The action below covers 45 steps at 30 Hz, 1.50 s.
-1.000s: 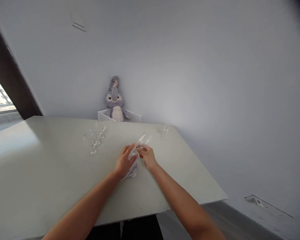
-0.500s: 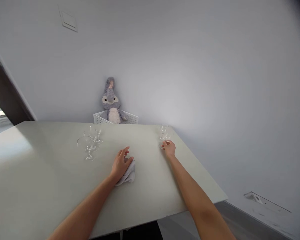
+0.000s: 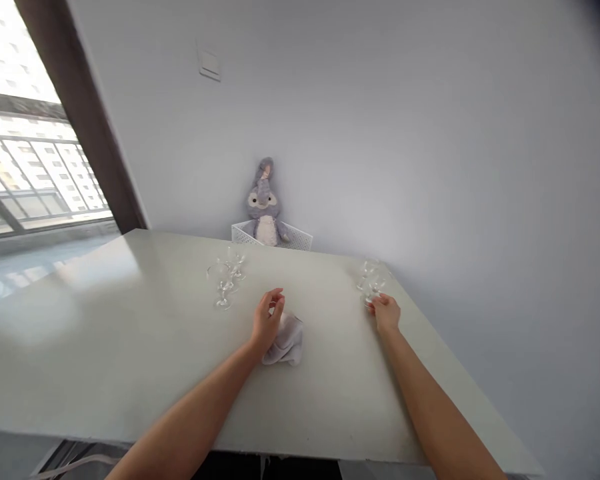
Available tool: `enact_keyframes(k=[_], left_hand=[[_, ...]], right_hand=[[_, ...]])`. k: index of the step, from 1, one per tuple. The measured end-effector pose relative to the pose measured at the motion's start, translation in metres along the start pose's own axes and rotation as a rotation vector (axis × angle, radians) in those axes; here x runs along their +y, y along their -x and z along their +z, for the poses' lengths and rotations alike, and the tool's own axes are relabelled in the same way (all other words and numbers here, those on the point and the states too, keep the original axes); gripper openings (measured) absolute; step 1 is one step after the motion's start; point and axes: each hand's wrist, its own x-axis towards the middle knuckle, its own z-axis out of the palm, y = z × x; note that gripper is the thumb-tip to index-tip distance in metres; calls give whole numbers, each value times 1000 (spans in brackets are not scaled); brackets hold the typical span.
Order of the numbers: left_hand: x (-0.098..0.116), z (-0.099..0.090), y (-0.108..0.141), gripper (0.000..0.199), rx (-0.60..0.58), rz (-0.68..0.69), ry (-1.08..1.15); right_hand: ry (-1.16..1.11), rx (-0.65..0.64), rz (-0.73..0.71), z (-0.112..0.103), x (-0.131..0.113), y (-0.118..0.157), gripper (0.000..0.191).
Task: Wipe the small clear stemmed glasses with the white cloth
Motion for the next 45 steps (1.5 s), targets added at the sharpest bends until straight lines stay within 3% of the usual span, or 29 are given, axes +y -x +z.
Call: enact_keyframes(k=[3,6,9,11,14,16,20,24,26,28,33,36,40,45], left_hand=[[14,-4,-1,24,222,-26,177],[30,-15,-5,16,447,-80,435],[38,-38,-9,16,588,-312,692],[36,-57,-10,15,647,-537,834],[28,-82,-10,17,673,-800,950],[23,-92,-10,23,650,-846,972],[14,-96,-17,38,595,-848,1021],[6,-95,-29,49,567,-799,1074],[3,-96,-35,52,544,-759,1125],[0,-98,-39,53,517,-728,1185],[-1,-97,-45,35,476,-659,1267],[6,-84,-45,21,425,-613,1213],[18,-46,-42,15,210,-495,1102],[14,1,-35,24,14,-375,917]], right_hand=[[3,4,-8,-7,-1,25,26],[16,-207,-79,-7,-10,66,23],[99,-473,-264,-4,-29,121,22],[214,-598,-488,0,-43,159,22],[461,-772,-914,9,-61,210,29],[652,-773,-1119,22,-68,232,36],[900,-754,-1247,55,-69,251,47],[894,-816,-1278,73,-56,249,33],[801,-814,-1238,75,-48,243,21],[655,-804,-1089,75,-43,233,24],[24,-696,-332,71,-49,189,36],[-377,-598,-43,59,-59,154,37],[-527,-592,154,40,-59,114,45],[-589,-319,253,37,-47,90,34]])
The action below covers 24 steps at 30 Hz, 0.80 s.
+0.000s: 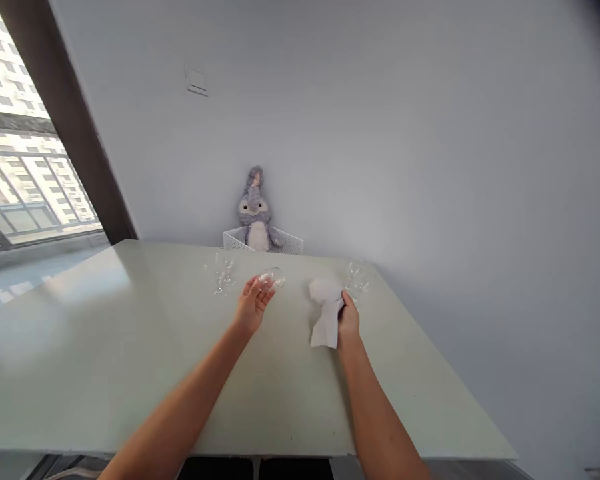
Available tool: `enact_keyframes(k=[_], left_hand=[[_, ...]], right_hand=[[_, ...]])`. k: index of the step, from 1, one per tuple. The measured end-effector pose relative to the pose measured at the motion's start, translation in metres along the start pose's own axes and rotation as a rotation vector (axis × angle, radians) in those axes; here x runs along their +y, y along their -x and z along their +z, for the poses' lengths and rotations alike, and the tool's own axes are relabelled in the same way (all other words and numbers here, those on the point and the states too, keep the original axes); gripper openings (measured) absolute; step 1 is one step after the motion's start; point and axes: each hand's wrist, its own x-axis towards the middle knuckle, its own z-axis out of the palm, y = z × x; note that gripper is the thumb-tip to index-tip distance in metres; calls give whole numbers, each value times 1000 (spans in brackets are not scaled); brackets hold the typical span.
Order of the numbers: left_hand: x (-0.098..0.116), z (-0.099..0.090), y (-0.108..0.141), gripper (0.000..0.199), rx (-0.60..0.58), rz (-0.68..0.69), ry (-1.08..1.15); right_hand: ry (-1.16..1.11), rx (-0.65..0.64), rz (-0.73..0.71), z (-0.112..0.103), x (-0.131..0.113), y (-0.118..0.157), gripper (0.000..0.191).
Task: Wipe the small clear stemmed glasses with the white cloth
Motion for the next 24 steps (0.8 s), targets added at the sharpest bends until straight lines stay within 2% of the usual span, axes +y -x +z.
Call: enact_keyframes(k=[3,6,8,10,12,15,18,21,24], left_hand=[[-20,-3,2,31,-1,30,-96],[-34,-9,7,34,10,25,-124],[-38,-9,12,34,-19,13,-109],[-37,-8,16,33,-47,10,-113],[-32,-7,17,34,-60,16,-166],[-23,-9,16,37,-115,-16,-328],[-16,-11,14,38,-233,-72,-515],[-12,-11,15,34,-301,-69,-642],[-5,-8,18,39,-407,-96,-608]], right_hand=[[4,21,-77,6,2,4,33],[131,-11,-174,21,7,27,35],[268,-194,-232,34,13,49,36],[342,-463,-233,45,17,67,37],[324,-693,-146,51,18,78,43],[281,-854,36,49,15,80,52],[374,-888,104,44,15,73,47],[428,-826,77,42,21,68,34],[178,-695,165,44,26,65,29]])
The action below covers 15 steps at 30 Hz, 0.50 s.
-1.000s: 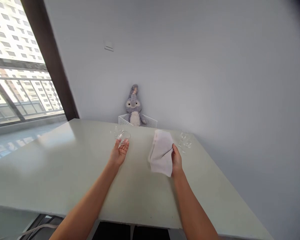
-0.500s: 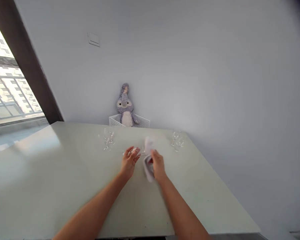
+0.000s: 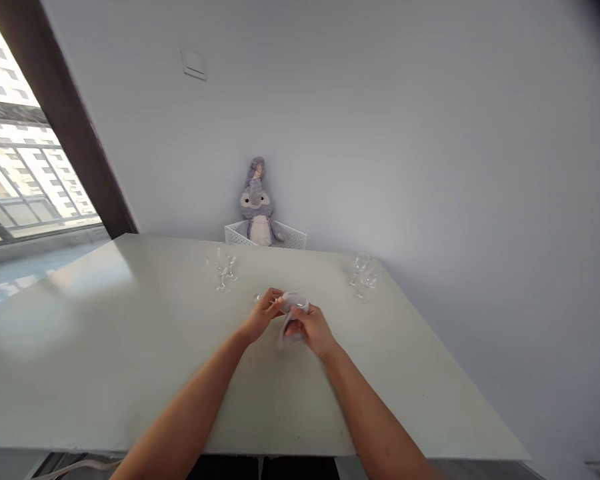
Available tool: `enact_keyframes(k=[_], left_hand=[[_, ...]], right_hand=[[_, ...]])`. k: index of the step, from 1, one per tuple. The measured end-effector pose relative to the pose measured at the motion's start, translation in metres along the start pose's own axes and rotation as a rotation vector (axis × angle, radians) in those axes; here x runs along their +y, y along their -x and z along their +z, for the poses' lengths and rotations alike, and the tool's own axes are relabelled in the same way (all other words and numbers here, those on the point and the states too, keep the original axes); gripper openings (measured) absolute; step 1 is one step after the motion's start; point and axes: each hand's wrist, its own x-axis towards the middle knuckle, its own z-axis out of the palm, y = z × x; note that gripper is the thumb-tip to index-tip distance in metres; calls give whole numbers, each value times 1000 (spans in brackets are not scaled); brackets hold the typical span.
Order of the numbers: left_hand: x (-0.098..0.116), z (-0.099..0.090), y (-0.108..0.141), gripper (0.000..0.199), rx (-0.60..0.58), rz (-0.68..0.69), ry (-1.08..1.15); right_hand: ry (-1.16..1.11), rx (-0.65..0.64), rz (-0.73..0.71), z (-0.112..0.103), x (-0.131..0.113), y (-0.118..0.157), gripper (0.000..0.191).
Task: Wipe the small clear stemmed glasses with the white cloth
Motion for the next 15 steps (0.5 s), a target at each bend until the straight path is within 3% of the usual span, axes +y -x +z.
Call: enact_keyframes(k=[2,4,6,8,11,13,15], left_hand=[[5,0,2,48,-87,19,44],[7,-1,2,52,-106,30,38],[6,-5,1,49,-62,9,-12],[3,-9,0,49,-33,-57,-93],[-3,-14,-1,55,-62,-151,-172],[-5,-13,1,53,-122,-137,-116],[-5,-8,3,55,-182,-50,-48]], right_hand=[[-232,49,25,3,2,-1,30],[-297,48,33,8,5,2,30],[-119,36,6,15,11,7,30],[211,62,-73,21,19,11,29],[562,135,-194,21,25,11,24],[480,160,-164,16,20,8,27],[207,162,-73,10,12,5,31]])
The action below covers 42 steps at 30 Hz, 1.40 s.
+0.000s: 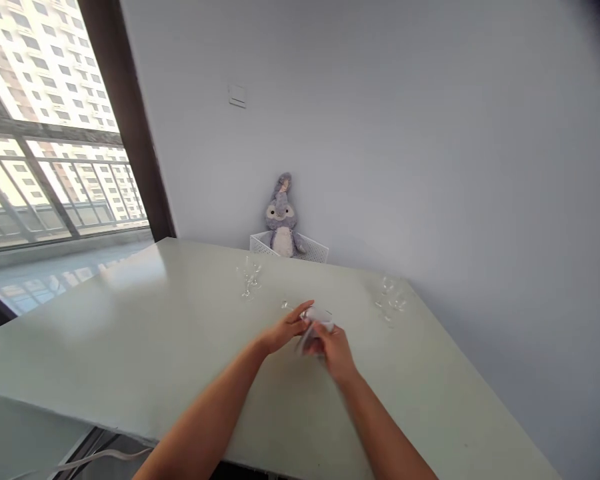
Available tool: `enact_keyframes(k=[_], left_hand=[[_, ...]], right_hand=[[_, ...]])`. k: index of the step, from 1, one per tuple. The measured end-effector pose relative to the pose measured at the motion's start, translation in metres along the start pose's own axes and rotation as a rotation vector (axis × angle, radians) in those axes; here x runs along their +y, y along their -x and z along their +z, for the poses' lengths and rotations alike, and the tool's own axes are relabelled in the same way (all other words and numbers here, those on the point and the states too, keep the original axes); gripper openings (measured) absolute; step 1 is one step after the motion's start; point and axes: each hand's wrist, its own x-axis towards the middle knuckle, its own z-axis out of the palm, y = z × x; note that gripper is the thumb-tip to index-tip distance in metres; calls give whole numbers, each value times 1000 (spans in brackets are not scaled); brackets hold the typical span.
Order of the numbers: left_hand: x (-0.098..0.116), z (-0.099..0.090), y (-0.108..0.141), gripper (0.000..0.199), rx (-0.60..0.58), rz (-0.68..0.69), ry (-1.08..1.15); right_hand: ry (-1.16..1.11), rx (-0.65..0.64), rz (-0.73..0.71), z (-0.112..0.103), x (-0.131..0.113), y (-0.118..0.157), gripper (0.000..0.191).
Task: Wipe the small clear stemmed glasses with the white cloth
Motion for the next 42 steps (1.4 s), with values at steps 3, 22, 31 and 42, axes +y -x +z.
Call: enact_keyframes(k=[3,22,31,42], left_hand=[[0,8,-1,51,63,194,-65],[5,4,-3,51,241,88,-364],[9,4,3,33,470,272,-1205],[5,-7,1,45,103,58,-1281]], right_hand=[[-312,5,83,-4,-8,-1,34],[253,-74,-152,8,6,7,32],[130,55,70,-14,-2,-11,26],[213,-410,155,-68,-29,-11,32]])
